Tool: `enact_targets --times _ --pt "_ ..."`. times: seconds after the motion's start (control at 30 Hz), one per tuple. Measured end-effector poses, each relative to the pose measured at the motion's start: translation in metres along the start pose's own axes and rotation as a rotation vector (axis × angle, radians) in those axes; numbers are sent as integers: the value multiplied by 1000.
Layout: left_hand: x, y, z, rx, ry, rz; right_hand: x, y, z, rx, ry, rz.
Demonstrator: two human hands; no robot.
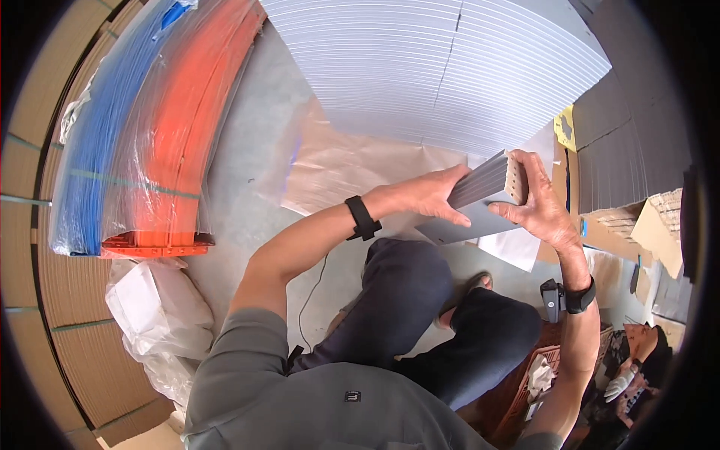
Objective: Cleaning furniture panels with a cloth and a cleaning block before stacking them on a pallet.
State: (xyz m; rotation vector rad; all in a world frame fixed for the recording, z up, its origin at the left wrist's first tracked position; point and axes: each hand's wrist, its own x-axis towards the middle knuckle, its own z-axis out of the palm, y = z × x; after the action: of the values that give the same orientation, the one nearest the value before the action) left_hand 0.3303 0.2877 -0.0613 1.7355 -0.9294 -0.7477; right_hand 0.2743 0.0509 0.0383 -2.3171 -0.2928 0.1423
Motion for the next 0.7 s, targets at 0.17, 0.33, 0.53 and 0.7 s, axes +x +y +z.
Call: enact_targets --times 0.17,0.33,0.53,0.7 --pt "-29 -21 23 -195 131 -77 25 -57 -3 49 -292 261" --pt "-46 -91 54 -681 513 -169 1 -35 5 -169 -3 -23" --pt "-80 -137 48 -1153 946 -369 -77 -58 7 -156 -224 -32" --pt "-59 -172 28 -1300 1188 -325 -98 -55 6 -99 -368 26"
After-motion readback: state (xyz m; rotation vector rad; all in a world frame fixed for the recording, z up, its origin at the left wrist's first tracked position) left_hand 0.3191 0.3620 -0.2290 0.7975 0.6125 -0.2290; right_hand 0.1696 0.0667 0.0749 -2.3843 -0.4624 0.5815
